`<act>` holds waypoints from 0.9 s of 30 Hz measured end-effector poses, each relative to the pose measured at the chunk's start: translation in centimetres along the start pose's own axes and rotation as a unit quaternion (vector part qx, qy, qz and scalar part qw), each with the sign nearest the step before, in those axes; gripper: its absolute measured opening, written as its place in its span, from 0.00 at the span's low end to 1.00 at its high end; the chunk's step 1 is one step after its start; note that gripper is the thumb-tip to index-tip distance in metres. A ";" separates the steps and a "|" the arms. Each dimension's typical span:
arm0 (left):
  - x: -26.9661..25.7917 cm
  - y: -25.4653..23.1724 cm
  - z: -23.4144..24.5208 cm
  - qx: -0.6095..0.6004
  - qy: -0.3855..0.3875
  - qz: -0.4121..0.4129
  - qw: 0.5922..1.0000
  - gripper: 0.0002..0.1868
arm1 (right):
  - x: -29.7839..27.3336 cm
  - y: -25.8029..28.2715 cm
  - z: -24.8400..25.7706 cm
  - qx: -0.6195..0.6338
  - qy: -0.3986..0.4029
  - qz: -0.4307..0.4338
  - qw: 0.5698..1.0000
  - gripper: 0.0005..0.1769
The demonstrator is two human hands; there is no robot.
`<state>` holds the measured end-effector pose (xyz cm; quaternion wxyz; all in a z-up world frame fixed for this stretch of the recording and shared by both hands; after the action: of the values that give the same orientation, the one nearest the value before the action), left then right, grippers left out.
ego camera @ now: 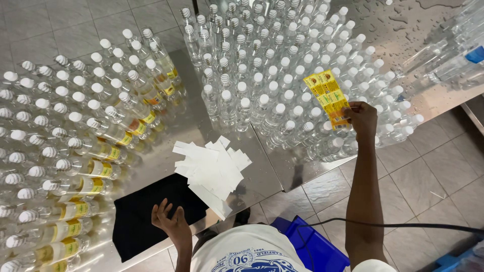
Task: The person repeatedly picks up clear plastic bottles from a table, applies a yellow label to each bottle, and places the labeled bottle back among others. The process is repeated for multiple bottles.
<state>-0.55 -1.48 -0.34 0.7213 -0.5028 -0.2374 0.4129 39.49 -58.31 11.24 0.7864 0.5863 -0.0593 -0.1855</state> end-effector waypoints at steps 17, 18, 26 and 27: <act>-0.8 -9.9 -5.8 -0.235 0.329 0.121 0.907 0.26 | -20.0 3.7 -10.7 0.008 0.131 0.041 0.990 0.13; -1.0 -10.6 -7.4 -0.287 0.373 0.145 0.871 0.34 | -22.8 3.1 -13.4 0.027 0.191 0.039 0.981 0.11; 1.5 -11.6 -6.8 -0.235 0.229 0.154 0.932 0.19 | -31.2 -1.9 -23.8 0.174 0.317 -0.060 0.930 0.18; 1.8 -11.0 -6.1 -0.239 0.204 0.158 0.936 0.19 | -31.1 -1.2 -24.3 0.168 0.309 -0.057 0.934 0.18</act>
<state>9.01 -4.88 7.32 0.5386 -0.7647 -0.0942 0.3409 18.05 -25.52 6.50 0.6440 0.7406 0.1899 -0.0273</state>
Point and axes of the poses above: each hand's wrist, its own x-axis towards the middle knuckle, its own z-axis out of the back of the hand, y = z × x, the point moved 6 cm from there along x, towards the middle knuckle, and after that the axes turned 9 degrees about x, right-handed, at the moved point
